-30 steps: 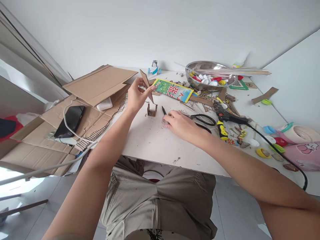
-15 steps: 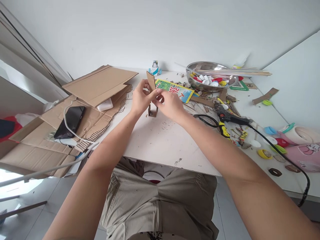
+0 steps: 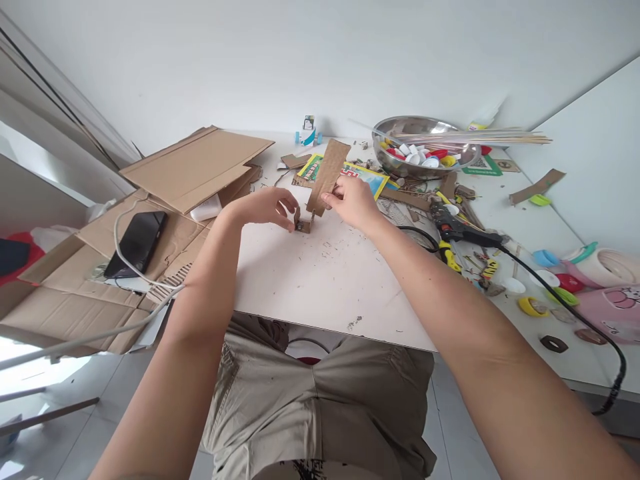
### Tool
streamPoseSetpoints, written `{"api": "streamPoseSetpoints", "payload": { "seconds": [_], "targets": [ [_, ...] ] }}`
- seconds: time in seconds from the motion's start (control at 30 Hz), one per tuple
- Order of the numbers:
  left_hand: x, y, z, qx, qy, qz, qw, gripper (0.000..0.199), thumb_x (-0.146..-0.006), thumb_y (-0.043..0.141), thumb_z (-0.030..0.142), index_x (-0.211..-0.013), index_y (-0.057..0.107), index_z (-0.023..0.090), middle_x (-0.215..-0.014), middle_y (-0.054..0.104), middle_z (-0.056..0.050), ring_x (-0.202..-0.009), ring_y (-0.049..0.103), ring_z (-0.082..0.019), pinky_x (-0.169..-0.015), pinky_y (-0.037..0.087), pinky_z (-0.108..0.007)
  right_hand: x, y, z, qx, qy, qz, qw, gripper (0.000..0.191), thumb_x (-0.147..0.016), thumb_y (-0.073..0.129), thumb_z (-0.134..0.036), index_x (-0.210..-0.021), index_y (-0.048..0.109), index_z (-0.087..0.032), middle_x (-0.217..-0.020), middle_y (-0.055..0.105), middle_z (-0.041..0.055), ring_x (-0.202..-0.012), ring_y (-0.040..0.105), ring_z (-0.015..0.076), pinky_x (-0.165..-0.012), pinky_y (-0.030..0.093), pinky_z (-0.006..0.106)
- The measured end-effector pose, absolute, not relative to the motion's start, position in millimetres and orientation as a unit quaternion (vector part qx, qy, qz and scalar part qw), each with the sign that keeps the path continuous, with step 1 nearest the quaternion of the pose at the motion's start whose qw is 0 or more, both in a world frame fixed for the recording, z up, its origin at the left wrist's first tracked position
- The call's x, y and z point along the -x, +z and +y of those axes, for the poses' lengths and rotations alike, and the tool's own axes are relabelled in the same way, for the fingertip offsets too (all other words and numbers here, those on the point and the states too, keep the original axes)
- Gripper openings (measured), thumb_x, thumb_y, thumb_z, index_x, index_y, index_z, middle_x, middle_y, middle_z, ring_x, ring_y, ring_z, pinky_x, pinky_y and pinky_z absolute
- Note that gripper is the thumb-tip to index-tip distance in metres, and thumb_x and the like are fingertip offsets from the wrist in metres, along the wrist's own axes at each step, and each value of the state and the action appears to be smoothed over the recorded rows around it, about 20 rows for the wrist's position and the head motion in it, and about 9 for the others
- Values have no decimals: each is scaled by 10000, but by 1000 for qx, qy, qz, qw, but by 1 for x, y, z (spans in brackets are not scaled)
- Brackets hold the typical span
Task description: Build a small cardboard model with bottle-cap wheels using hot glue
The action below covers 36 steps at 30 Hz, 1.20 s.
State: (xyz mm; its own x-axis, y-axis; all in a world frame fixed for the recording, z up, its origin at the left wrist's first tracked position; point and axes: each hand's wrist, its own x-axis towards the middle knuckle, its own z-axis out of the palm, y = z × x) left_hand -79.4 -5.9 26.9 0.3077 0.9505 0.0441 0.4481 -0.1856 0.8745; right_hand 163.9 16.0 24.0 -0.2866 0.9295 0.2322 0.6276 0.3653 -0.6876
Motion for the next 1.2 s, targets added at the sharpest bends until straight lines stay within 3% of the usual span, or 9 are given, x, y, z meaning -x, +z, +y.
{"api": "streamPoseSetpoints", "payload": {
  "seconds": [0.17,0.47,0.63,0.73,0.9,1.03,1.2],
  "targets": [
    [59,32,-6,-734,238,484,412,232,-571,942,189,-610,722,252,-632,742,20,-602,679,-166,-546,467,-246,-160,29,12,525,216,-783,254,104,-955,663,-183,-876,689,-245,-935,835,76,-944,806,304,-899,581,427],
    [33,44,-20,-733,156,577,324,236,-689,895,228,-661,660,229,-658,711,28,-657,690,-167,-694,532,-307,-171,31,19,479,196,-821,240,189,-958,651,-235,-781,589,-257,-777,714,42,-846,693,260,-780,488,346],
    [26,43,-22,-718,153,598,321,249,-691,894,233,-686,645,229,-665,692,31,-639,684,-170,-647,501,-301,-174,36,18,475,211,-825,220,213,-967,647,-245,-773,560,-252,-740,654,19,-791,631,223,-742,442,321],
    [26,39,-20,-716,154,601,320,258,-689,902,279,-773,663,229,-777,734,8,-693,706,-184,-634,497,-297,-174,37,18,485,209,-822,212,219,-959,649,-233,-764,548,-247,-756,647,21,-785,617,215,-750,434,325],
    [30,32,-17,-729,195,592,285,450,-612,939,273,-990,699,223,-1078,792,-46,-908,732,-213,-746,553,-305,-174,35,17,471,188,-835,216,226,-959,646,-249,-751,556,-253,-719,630,17,-779,608,219,-735,441,325],
    [31,29,-14,-755,218,534,312,327,-651,890,288,-925,724,220,-999,792,-26,-990,738,-230,-854,576,-339,-173,36,17,481,183,-832,209,244,-951,665,-238,-737,550,-249,-746,670,26,-793,628,222,-743,445,327],
    [33,25,-12,-754,240,510,338,268,-639,895,324,-831,746,212,-894,786,-18,-920,732,-219,-817,578,-343,-177,43,15,479,269,-809,211,187,-966,712,-213,-786,660,-219,-800,767,39,-800,704,216,-765,506,317]
  ]
}}
